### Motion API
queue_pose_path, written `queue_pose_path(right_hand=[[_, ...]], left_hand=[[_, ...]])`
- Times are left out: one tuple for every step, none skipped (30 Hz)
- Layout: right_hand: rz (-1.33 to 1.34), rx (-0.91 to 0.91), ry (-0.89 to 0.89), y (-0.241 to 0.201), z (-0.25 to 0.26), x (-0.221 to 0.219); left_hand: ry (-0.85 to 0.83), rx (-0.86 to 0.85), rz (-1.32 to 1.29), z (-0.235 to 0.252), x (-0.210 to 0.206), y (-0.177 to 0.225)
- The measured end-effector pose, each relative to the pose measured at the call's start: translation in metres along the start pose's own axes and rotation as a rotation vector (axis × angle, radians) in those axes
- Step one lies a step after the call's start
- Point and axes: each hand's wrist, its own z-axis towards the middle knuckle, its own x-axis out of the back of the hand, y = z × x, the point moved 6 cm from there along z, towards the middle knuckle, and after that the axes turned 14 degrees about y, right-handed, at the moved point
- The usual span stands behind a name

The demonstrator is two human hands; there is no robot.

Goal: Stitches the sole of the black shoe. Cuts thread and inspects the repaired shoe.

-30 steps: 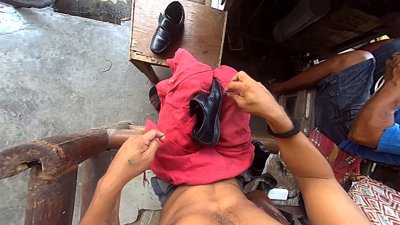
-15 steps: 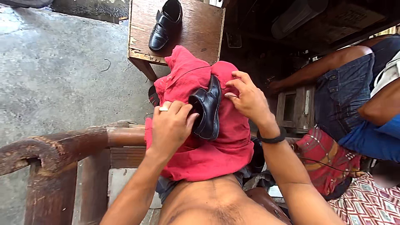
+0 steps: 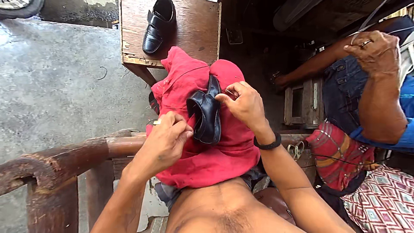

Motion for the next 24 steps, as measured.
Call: queue_pose_path(right_hand=[[-0.013,0.002,-0.007,0.0,0.0,-0.002],[-0.01,-0.006,-0.018,0.001,-0.001,-0.004],[0.002,-0.02,-0.029,0.003,0.0,-0.005],[0.012,-0.033,-0.037,0.004,0.001,-0.006],[0.019,-0.049,-0.046,0.004,0.002,-0.007],[0.013,-0.068,-0.057,0.004,0.006,-0.01],[-0.01,-0.093,-0.078,0.006,0.015,-0.015],[-0.045,-0.136,-0.112,0.009,0.025,-0.021],[-0.065,-0.163,-0.147,0.011,0.029,-0.025],[-0.073,-0.171,-0.169,0.011,0.032,-0.027],[-0.076,-0.168,-0.182,0.012,0.032,-0.028],[-0.076,-0.163,-0.192,0.012,0.031,-0.029],[-0.076,-0.157,-0.199,0.012,0.031,-0.029],[-0.078,-0.15,-0.204,0.012,0.031,-0.029],[-0.08,-0.148,-0.214,0.012,0.031,-0.03],[-0.085,-0.143,-0.224,0.012,0.031,-0.03],[-0.092,-0.14,-0.241,0.011,0.031,-0.03],[-0.098,-0.136,-0.254,0.01,0.031,-0.031],[-0.103,-0.132,-0.264,0.009,0.032,-0.031],[-0.107,-0.128,-0.273,0.008,0.032,-0.032],[-0.111,-0.125,-0.275,0.008,0.032,-0.033],[-0.115,-0.123,-0.276,0.008,0.032,-0.034],[-0.119,-0.119,-0.281,0.007,0.032,-0.034],[-0.124,-0.115,-0.29,0.006,0.033,-0.035]], left_hand=[[-0.018,0.017,-0.282,0.0,0.001,-0.001],[-0.021,0.035,-0.604,0.001,-0.002,-0.002],[0.002,0.074,-0.921,0.002,-0.007,-0.004],[0.052,0.119,-1.158,0.003,-0.013,-0.007],[0.106,0.158,-1.279,0.003,-0.018,-0.007],[0.153,0.189,-1.311,0.002,-0.022,-0.007],[0.194,0.221,-1.282,0.002,-0.024,-0.007],[0.226,0.255,-1.24,-0.001,-0.026,-0.005],[0.247,0.288,-1.207,-0.004,-0.028,-0.003],[0.256,0.312,-1.171,-0.009,-0.03,0.001],[0.259,0.331,-1.139,-0.013,-0.032,0.004],[0.26,0.346,-1.126,-0.018,-0.034,0.007],[0.264,0.361,-1.13,-0.023,-0.035,0.009],[0.272,0.378,-1.146,-0.029,-0.035,0.011],[0.279,0.389,-1.153,-0.036,-0.033,0.011],[0.289,0.399,-1.152,-0.042,-0.031,0.01],[0.302,0.411,-1.151,-0.048,-0.029,0.01],[0.312,0.418,-1.15,-0.053,-0.027,0.01],[0.315,0.418,-1.148,-0.058,-0.027,0.011],[0.318,0.415,-1.148,-0.061,-0.027,0.013],[0.326,0.411,-1.148,-0.064,-0.027,0.016],[0.337,0.41,-1.15,-0.068,-0.028,0.018],[0.348,0.412,-1.158,-0.071,-0.027,0.02],[0.36,0.414,-1.165,-0.075,-0.027,0.022]])
